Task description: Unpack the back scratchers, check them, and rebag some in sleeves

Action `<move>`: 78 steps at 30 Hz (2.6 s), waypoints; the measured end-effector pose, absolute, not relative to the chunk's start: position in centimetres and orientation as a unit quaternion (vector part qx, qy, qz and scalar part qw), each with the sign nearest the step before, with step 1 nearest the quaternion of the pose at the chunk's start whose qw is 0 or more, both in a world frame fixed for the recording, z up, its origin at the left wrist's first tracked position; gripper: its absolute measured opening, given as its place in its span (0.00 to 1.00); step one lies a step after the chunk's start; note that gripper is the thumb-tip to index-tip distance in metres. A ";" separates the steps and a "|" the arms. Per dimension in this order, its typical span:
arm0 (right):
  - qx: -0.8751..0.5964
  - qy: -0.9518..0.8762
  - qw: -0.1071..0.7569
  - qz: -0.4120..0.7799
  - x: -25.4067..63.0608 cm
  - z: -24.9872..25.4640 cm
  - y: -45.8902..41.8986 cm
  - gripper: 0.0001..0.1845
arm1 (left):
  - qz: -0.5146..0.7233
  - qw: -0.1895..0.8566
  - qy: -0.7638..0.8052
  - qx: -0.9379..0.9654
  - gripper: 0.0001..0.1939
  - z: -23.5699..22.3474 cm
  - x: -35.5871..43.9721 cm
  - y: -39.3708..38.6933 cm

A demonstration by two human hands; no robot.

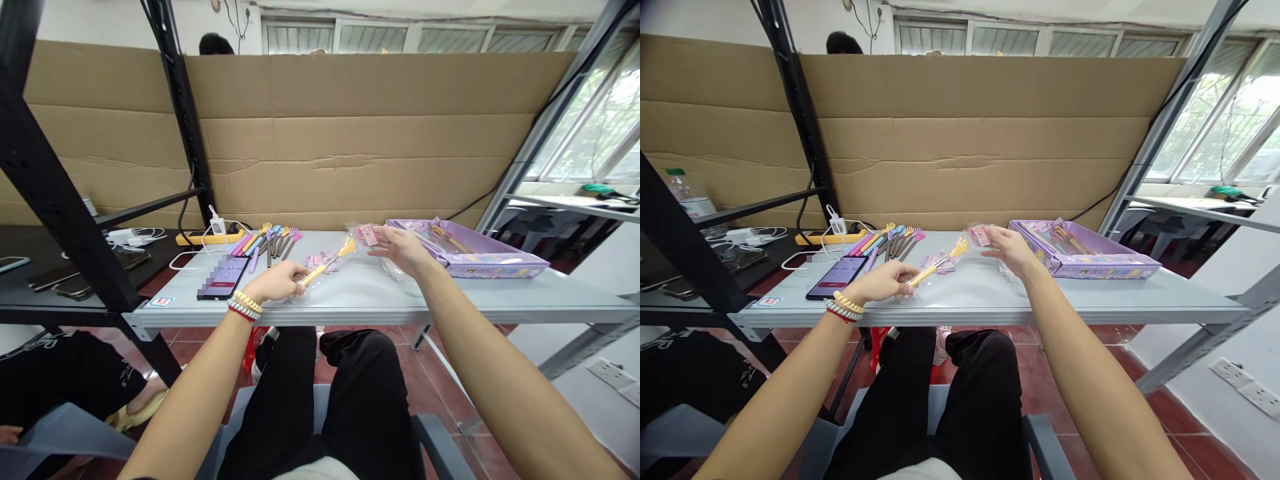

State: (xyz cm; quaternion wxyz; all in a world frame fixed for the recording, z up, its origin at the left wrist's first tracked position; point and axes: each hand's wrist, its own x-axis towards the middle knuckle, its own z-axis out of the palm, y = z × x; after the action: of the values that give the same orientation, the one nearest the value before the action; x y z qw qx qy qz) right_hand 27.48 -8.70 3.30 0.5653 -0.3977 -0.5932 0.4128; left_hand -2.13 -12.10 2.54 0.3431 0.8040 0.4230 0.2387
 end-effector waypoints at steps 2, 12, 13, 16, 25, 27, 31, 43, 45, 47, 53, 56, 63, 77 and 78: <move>-0.408 -0.585 0.574 0.403 27.4 3.2 -8.5 0.24 | 0.226 0.335 0.406 0.820 0.15 2.6 -2.2 -12.1; -0.540 -0.595 0.582 0.121 26.9 1.9 -7.8 0.22 | 0.191 0.464 0.323 0.803 0.10 2.4 -1.4 -12.5; -0.533 -0.595 0.586 0.134 26.8 1.8 -7.8 0.22 | 0.193 0.484 0.313 0.794 0.10 2.3 -1.3 -12.5; -0.494 -0.609 0.580 0.220 26.9 1.8 -8.1 0.23 | 0.198 0.511 0.303 0.780 0.10 1.9 -1.4 -12.6; -0.614 -0.643 0.454 0.063 27.2 1.9 -8.6 0.13 | 0.180 0.505 0.296 0.790 0.09 2.0 -1.2 -12.8; -0.622 -0.633 0.455 0.068 27.2 1.7 -8.5 0.13 | 0.180 0.512 0.284 0.790 0.08 1.9 -1.1 -12.8; -0.563 -0.614 0.506 0.224 27.4 1.6 -8.5 0.19 | 0.200 0.561 0.280 0.753 0.08 1.4 -0.9 -12.8; -0.483 -0.712 0.450 0.241 21.6 -1.5 -15.0 0.24 | 0.442 0.652 0.316 0.529 0.15 -1.1 2.9 -11.8; -0.458 -0.780 0.389 0.177 20.0 -2.0 -16.7 0.16 | 0.455 0.657 0.309 0.516 0.14 -1.5 4.0 -12.1; -0.457 -0.806 0.364 0.096 19.0 -2.3 -17.5 0.10 | 0.460 0.655 0.313 0.511 0.13 -1.7 4.7 -12.4; -0.476 -0.774 0.417 0.004 18.7 -2.7 -16.8 0.18 | 0.465 0.662 0.321 0.493 0.12 -1.5 5.5 -13.0; -0.473 -0.758 0.449 -0.019 18.9 -2.8 -16.3 0.20 | 0.488 0.660 0.315 0.476 0.13 -1.2 5.7 -13.3; -0.498 -0.737 0.456 -0.032 18.9 -2.0 -16.2 0.22 | 0.507 0.613 0.305 0.523 0.14 -0.7 6.3 -13.7; -0.557 -0.659 0.475 -0.171 26.5 1.6 -14.3 0.14 | 0.386 0.663 0.224 0.601 0.23 1.7 7.8 -13.6; -0.578 -0.638 0.473 -0.186 27.9 2.1 -13.8 0.14 | 0.388 0.649 0.233 0.611 0.23 1.7 7.8 -13.3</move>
State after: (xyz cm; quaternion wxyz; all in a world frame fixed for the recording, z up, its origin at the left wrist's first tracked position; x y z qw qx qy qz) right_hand 27.85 -13.84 2.06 0.4730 -0.5781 -0.6385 -0.1857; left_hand 7.75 -13.35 1.66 0.6491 0.6111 0.2332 0.3884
